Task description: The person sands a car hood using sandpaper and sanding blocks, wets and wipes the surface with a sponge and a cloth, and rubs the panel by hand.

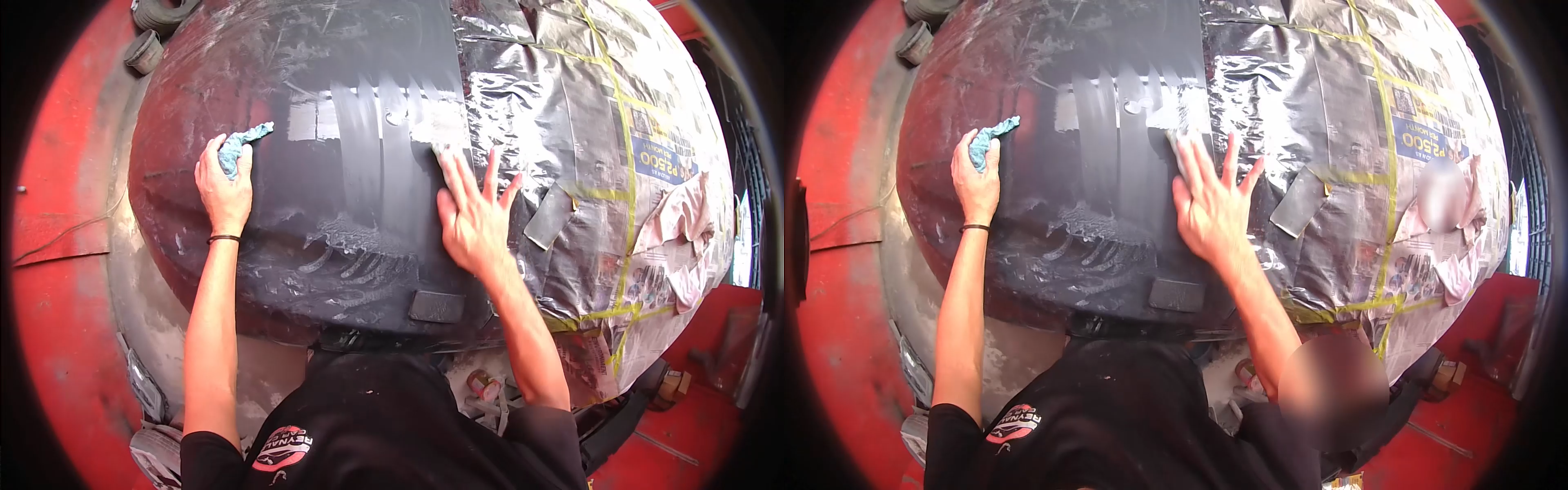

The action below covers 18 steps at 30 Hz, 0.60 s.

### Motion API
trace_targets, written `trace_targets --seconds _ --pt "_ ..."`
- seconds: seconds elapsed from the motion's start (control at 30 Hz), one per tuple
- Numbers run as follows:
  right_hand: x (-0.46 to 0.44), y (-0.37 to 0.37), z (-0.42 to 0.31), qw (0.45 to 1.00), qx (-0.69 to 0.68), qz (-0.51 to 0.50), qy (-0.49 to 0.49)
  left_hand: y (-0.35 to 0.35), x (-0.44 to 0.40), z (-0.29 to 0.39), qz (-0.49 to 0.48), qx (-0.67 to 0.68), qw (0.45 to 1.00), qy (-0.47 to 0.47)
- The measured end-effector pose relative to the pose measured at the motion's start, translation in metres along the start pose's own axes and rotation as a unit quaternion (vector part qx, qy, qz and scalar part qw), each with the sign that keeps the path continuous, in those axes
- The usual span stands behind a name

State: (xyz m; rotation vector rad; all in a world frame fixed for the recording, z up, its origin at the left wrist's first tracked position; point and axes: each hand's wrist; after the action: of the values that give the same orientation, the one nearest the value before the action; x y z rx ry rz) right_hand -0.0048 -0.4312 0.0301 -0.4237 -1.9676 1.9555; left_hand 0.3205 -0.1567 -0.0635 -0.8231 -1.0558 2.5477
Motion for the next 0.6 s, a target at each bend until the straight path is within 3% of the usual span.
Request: trace_targets --seconds 0.33,0.43,0.47,0.53,0.6 --pt "0.011 -0.003 0.003 1.0 -0.001 0.008 0.006 0.0 -0.001 -0.001 0.002 0.001 1.0 0.009" --pt "-0.028 -0.003 0.02 0.999 0.022 0.017 0.028 0.001 -0.002 -0.003 0.0 -0.007 1.0 0.011" --pt "-0.048 0.001 0.024 0.996 0.084 0.016 0.028 0.0 -0.001 -0.003 -0.001 -0.008 1.0 0.011" --pt "-0.061 0.012 -0.003 0.996 0.014 0.071 0.055 0.001 -0.002 -0.003 0.005 -0.015 1.0 0.013" --pt "-0.045 0.018 -0.034 0.999 -0.005 0.047 -0.001 0.001 -0.001 -0.003 0.007 -0.025 1.0 0.017"
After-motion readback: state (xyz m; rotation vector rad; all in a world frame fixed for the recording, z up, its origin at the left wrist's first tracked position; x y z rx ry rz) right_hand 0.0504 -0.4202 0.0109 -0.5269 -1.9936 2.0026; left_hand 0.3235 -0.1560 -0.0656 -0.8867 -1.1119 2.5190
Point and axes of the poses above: each hand's wrist, its own x-axis away from the middle knuckle, its own y-axis out of the palm, z = x × y, and after that the axes turned 11 degrees about -z, right-handed
